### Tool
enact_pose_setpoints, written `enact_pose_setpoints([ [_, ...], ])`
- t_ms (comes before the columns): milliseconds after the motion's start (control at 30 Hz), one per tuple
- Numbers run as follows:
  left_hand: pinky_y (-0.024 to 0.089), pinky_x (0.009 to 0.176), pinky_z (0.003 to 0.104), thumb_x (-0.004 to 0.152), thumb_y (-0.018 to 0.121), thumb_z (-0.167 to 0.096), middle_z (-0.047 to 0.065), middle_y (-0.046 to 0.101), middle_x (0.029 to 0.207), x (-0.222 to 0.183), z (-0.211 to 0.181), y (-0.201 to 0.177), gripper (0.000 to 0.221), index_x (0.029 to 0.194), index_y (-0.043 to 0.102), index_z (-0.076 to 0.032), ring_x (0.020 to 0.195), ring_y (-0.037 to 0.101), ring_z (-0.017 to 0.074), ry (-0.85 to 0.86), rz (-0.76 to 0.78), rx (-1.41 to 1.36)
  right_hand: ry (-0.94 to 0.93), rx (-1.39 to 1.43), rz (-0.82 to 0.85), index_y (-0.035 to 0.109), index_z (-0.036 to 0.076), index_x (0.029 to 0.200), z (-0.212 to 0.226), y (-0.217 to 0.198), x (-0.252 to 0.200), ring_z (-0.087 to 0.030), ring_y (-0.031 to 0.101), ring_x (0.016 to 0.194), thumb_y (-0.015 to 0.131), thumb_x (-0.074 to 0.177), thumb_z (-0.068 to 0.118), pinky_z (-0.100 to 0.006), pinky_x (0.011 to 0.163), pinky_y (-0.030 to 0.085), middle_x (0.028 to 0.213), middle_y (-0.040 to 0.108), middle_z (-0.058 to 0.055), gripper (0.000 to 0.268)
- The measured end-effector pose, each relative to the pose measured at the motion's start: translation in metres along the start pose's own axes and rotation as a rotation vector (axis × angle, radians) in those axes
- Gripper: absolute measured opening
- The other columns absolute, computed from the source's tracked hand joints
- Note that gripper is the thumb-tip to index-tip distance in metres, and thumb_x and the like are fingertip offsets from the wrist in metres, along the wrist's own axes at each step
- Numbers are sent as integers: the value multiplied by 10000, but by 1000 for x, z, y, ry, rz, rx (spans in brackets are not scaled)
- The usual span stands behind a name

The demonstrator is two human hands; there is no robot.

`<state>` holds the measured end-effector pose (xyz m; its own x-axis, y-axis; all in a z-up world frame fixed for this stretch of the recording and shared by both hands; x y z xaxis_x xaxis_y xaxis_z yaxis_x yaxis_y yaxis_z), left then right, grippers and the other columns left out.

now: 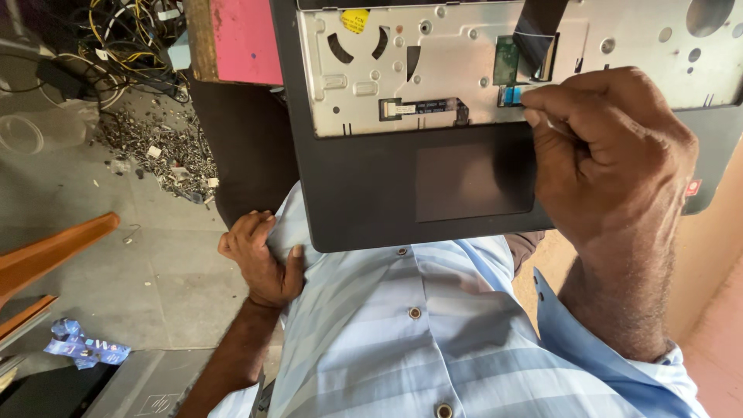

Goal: The person manipulates internal ribbon cables and small electronic connectors inside an open laptop chassis using a pair of tweezers.

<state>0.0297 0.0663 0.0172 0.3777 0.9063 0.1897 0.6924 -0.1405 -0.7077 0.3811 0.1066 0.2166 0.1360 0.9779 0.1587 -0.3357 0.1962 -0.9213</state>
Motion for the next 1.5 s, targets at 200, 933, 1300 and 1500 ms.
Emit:
enact_pose_setpoints([
  [200, 254, 1060, 488, 896, 669, -288, 191, 588, 1277, 0, 1, 1, 549, 1351, 505, -29, 1251, 525, 348, -1, -2, 6, 39, 26, 8, 771, 12, 1110, 5, -1, 4, -190, 736, 908, 789, 1033, -83, -276, 757, 587, 1052, 720, -134, 123],
  [933, 270, 1062, 516, 853, 653, -265, 220, 590, 1289, -4, 3, 2, 556, 1309, 509, 17, 1256, 511, 376, 19, 21, 28, 281, 655, -123, 653, -82, 1204, -44, -27, -38, -155, 627, 791, 605, 1117, 30, -224, 643, 512, 1088, 663, -141, 150],
  [1300, 464, 809, 451, 822, 792, -145, 61, 573, 1056, 90, -177, -74, 314, 1077, 610, -140, 951, 618, 272, 461, -62, 43, 268, 1223, -284, 626, -72, 1044, -69, -18, -21, -234, 751, 765, 597, 1046, 41, -309, 639, 679, 972, 700, -194, 116],
  [1500, 418, 701, 415, 987, 805, -340, 93, 548, 1020, 156, -251, -9, 517, 1378, 652, -39, 853, 548, 256, 382, 165, 92, 51, 941, -120, 583, -65, 1106, -44, -7, 5, -214, 747, 969, 661, 1059, -103, -312, 864, 684, 1108, 666, -189, 99],
])
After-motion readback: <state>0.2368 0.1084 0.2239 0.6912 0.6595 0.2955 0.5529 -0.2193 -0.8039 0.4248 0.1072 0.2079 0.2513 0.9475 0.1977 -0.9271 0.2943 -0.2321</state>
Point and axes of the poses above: each hand's wrist, its own x-axis towards the middle knuckle, its own y-axis out of the palm, z = x × y, the point moved 7 cm from there along x, towards the middle knuckle
